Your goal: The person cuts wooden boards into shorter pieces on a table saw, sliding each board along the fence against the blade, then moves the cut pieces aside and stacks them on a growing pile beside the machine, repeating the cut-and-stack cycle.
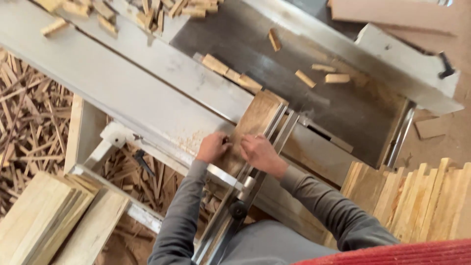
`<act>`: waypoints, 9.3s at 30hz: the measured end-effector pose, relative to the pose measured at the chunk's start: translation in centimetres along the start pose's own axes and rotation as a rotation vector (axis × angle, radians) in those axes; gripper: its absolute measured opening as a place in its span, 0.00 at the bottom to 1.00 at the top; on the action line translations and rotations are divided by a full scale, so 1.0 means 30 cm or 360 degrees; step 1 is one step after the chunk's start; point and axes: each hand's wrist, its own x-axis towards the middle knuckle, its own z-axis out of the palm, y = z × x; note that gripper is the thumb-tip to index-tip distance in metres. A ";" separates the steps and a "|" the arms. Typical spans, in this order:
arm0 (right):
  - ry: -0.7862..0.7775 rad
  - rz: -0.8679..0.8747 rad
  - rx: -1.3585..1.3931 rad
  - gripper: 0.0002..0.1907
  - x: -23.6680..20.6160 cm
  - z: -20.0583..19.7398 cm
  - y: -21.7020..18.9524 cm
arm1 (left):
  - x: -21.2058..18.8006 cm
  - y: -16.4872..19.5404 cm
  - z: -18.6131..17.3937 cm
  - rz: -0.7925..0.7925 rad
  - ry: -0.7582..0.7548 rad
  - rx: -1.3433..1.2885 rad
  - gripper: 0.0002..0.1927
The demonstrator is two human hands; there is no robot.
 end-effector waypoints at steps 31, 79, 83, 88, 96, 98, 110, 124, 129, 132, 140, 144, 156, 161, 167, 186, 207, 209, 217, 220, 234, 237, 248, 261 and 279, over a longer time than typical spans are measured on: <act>0.0301 -0.0085 0.0204 0.14 -0.054 0.121 0.047 | 0.051 0.140 -0.130 -0.0177 -0.0533 -0.0969 0.24; 0.0501 0.0677 0.1181 0.10 -0.599 -0.175 -0.405 | -1.311 -0.348 -0.533 -0.0575 0.0775 0.1601 0.26; 0.0742 0.1038 0.0304 0.23 -0.991 -0.180 -0.410 | -1.108 -0.106 -0.372 0.0232 0.0997 0.0848 0.26; 0.0143 0.0976 -0.0423 0.37 -1.369 -0.151 -0.495 | -1.038 0.316 -0.228 0.0733 0.0358 -0.0100 0.28; -0.0106 0.1147 -0.0554 0.33 -1.421 -0.083 -0.398 | -0.704 0.679 -0.123 0.1213 -0.0330 -0.0248 0.18; -0.0076 0.1165 -0.0473 0.35 -1.373 -0.093 -0.388 | -0.681 0.718 -0.136 0.1257 -0.0371 -0.0260 0.17; 0.0453 0.1898 -0.0415 0.64 -1.177 -0.073 -0.152 | -0.695 0.695 -0.229 0.1029 -0.0282 -0.0530 0.15; 0.0656 0.2173 0.0018 0.55 -0.978 -0.128 -0.018 | -0.631 0.599 -0.452 0.0599 0.0067 -0.0710 0.10; 0.1368 0.1638 0.1798 0.39 -0.814 -0.197 0.027 | -0.526 0.634 -0.486 0.0377 -0.0076 -0.0916 0.15; 0.0838 0.0725 0.1095 0.33 -0.656 -0.228 -0.011 | -0.375 0.670 -0.442 0.0667 -0.0130 -0.0703 0.31; 0.1353 0.1679 0.2305 0.47 0.131 -0.134 0.081 | -0.008 0.551 -0.279 0.0469 -0.0217 -0.0665 0.46; 0.1088 0.1749 0.2365 0.48 0.150 -0.079 0.118 | 0.018 0.331 -0.262 0.0509 -0.0148 -0.1239 0.40; 0.0200 0.0855 0.0151 0.42 0.212 -0.074 0.621 | -0.055 -0.034 -0.132 0.0085 -0.0513 -0.0951 0.41; -0.0133 0.0936 0.0368 0.36 0.298 -0.048 0.662 | -0.044 -0.025 -0.170 -0.0095 -0.0687 -0.0486 0.44; -0.0234 0.0833 0.0473 0.26 0.303 -0.032 0.729 | -0.002 0.047 -0.199 -0.0357 -0.1047 0.0420 0.45; -0.0216 0.1130 0.0180 0.38 0.178 0.136 0.768 | -0.077 -0.065 -0.150 -0.0085 -0.0352 -0.0135 0.23; -0.0248 0.1007 0.0213 0.37 0.206 0.138 0.712 | -0.355 0.258 -0.319 -0.0099 0.0298 -0.0117 0.20; -0.0305 0.1088 0.0229 0.36 0.198 0.144 0.717 | -0.358 0.273 -0.331 -0.0050 0.0347 -0.0105 0.21; -0.0315 0.1066 0.0137 0.38 0.197 0.157 0.732 | -0.362 0.147 -0.266 -0.0154 0.0172 -0.0471 0.28; -0.0142 0.0909 0.0049 0.44 0.194 0.139 0.700 | -0.370 0.052 -0.293 0.0112 0.0060 -0.0639 0.30; -0.0014 -0.0072 -0.0002 0.10 0.038 0.151 -0.016 | 0.140 -0.070 -0.054 -0.0042 -0.0223 -0.0003 0.12; -0.0015 -0.0049 -0.0024 0.08 0.056 0.150 -0.049 | 0.148 -0.076 -0.062 -0.0036 -0.0244 0.0020 0.13; 0.0030 -0.0047 -0.0056 0.09 0.080 0.171 -0.088 | 0.116 -0.067 -0.072 -0.0069 -0.0238 0.0055 0.12; 0.0037 -0.0038 -0.0021 0.08 0.019 0.120 -0.047 | 0.111 -0.026 -0.037 -0.0007 -0.0183 0.0093 0.11; 0.0134 -0.0158 -0.0037 0.11 -0.076 0.066 -0.063 | 0.093 -0.028 0.003 0.0114 -0.0134 0.0189 0.15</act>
